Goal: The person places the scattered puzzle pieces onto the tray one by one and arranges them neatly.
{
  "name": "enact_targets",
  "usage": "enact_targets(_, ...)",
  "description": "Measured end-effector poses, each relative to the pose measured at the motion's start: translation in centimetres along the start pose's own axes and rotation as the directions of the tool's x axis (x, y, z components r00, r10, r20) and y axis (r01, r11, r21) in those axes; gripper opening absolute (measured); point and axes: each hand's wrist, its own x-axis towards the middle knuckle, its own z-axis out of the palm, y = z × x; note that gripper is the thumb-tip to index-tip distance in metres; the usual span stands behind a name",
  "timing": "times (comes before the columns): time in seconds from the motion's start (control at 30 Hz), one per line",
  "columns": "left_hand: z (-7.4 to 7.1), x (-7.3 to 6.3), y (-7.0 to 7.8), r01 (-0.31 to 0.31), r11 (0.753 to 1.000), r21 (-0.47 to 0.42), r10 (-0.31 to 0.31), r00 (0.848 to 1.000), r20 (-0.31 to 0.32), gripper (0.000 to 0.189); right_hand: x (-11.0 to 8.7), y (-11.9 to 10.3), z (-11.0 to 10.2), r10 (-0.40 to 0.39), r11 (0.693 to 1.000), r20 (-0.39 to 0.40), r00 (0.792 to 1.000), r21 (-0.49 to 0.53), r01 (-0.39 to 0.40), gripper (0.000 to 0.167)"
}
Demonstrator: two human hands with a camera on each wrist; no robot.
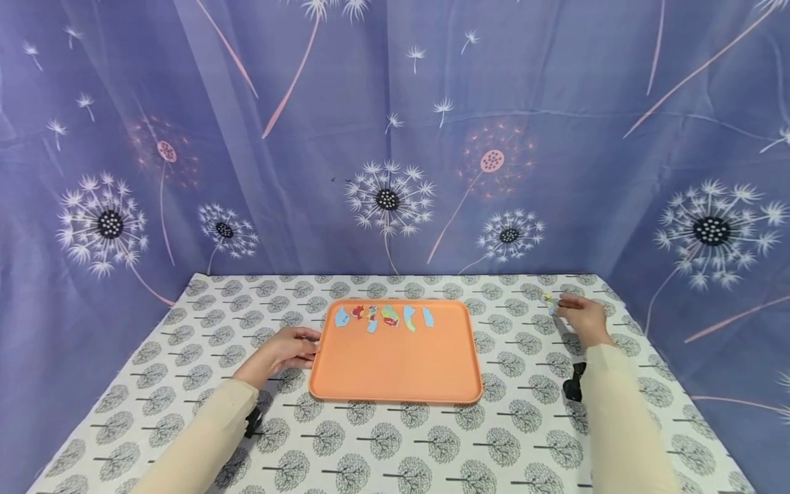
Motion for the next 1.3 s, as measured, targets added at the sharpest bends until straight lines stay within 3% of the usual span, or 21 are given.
enact_targets(0.17, 0.0, 0.0, 0.1, 0.000, 1.000, -0.014, 0.000, 1.000, 0.006, 0.036, 0.5, 0.0, 0.5, 0.066, 0.996, -0.011, 0.998, -0.057, -0.066, 0.060)
enact_targets(0.33, 0.0, 0.0, 0.1, -0.003, 1.000, -0.017, 0.003, 1.000, 0.007, 0.037, 0.7, 0.0, 1.0, 0.073, 0.990, -0.053, 0.996, -0.117, -0.079, 0.057)
enact_targets(0.6, 0.0, -0.1, 0.1, 0.007, 1.000, -0.012, -0.007, 1.000, -0.003, 0.036, 0.9, 0.1, 1.5, 0.120, 0.985, -0.078, 0.990, -0.115, -0.128, 0.063)
enact_targets(0.77, 0.0, -0.1, 0.1, 0.008, 1.000, -0.009, -0.008, 1.000, 0.001, 0.036, 0.7, 0.0, 1.4, 0.125, 0.983, -0.054, 0.991, -0.129, -0.131, 0.072)
enact_targets(0.97, 0.0, -0.1, 0.1, 0.012, 1.000, -0.015, -0.012, 1.000, 0.008, 0.036, 0.7, 0.1, 1.3, 0.118, 0.984, -0.037, 0.992, -0.126, -0.122, 0.068)
enact_targets(1.3, 0.0, -0.3, 0.3, 0.014, 1.000, -0.015, -0.014, 1.000, 0.010, 0.038, 0.3, 0.1, 1.4, 0.091, 0.992, -0.144, 0.985, -0.074, -0.102, 0.059)
